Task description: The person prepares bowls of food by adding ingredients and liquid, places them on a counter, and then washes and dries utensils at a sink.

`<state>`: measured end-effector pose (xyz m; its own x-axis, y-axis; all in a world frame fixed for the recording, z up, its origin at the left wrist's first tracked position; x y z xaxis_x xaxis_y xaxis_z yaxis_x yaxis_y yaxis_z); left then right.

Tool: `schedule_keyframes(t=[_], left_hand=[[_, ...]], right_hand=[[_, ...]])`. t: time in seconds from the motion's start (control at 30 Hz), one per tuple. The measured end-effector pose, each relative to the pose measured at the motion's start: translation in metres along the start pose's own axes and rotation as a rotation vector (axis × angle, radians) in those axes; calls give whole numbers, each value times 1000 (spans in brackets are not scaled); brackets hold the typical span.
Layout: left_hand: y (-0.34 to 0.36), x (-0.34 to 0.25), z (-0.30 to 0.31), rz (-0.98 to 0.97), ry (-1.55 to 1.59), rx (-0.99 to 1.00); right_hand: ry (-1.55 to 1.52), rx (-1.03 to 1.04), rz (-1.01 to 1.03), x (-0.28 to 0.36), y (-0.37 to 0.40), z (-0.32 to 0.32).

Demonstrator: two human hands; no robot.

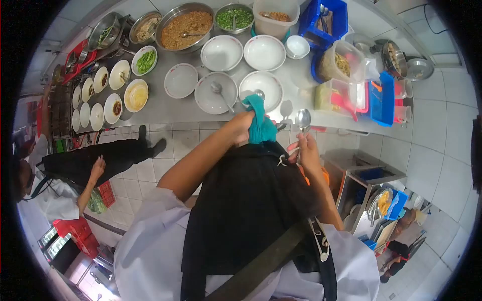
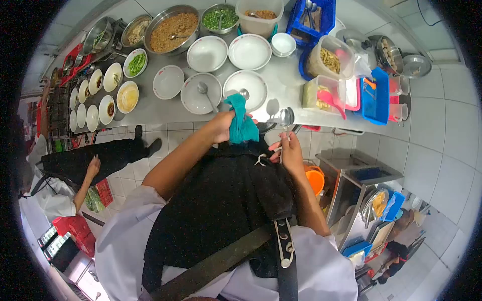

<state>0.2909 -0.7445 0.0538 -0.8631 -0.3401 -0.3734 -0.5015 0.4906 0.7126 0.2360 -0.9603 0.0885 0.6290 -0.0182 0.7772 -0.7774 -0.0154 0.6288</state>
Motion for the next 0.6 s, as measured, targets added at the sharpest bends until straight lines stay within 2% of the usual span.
schedule_keyframes(t=[0.1, 0.23, 0.27, 0.3, 0.37, 0.4, 0.43, 0.47, 0.5, 0.53, 0.57, 0.6], left_hand=[[-16, 5, 8, 4, 79, 68], [37, 11, -15, 22, 80, 116], [47, 5, -22, -138, 200, 89], [47, 6, -29, -142, 216, 71], [57, -14, -33, -535, 271, -138], [72, -27, -49, -654, 312, -172], [73, -29, -49, -675, 335, -205], [78, -38, -40, -755, 208, -340], [86, -47, -29, -826, 74, -478], [95, -49, -17, -911, -65, -626], [95, -46, -5, -924, -45, -664], [105, -43, 12, -1007, -18, -843]], right_hand=[[-19, 66, -27, 19, -16, 6], [-129, 164, -88, 53, -23, 2], [-67, 245, -89, 65, -21, -11], [-2, 331, -97, 70, -19, -25], [7, 446, -120, 73, -17, -51], [66, 557, -87, 80, -10, -73], [125, 671, -52, 89, -2, -93], [163, 687, -147, 92, 2, -106], [185, 729, -157, 93, 5, -115], [234, 669, -81, 98, 2, -119], [278, 606, -3, 103, 0, -123], [441, 580, 195, 109, -2, -128]])
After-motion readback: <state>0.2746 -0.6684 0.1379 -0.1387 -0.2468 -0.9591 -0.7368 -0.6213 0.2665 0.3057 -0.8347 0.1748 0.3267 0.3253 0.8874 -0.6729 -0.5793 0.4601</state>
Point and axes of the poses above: each hand's wrist, its own y-axis away from the middle knuckle, its own z-axis out of the back of the hand, x = y × z, the point moved 8 cm from there along -y, towards the middle knuckle, and after that the axes turned 4 degrees about -y, right-handed, at the moved point
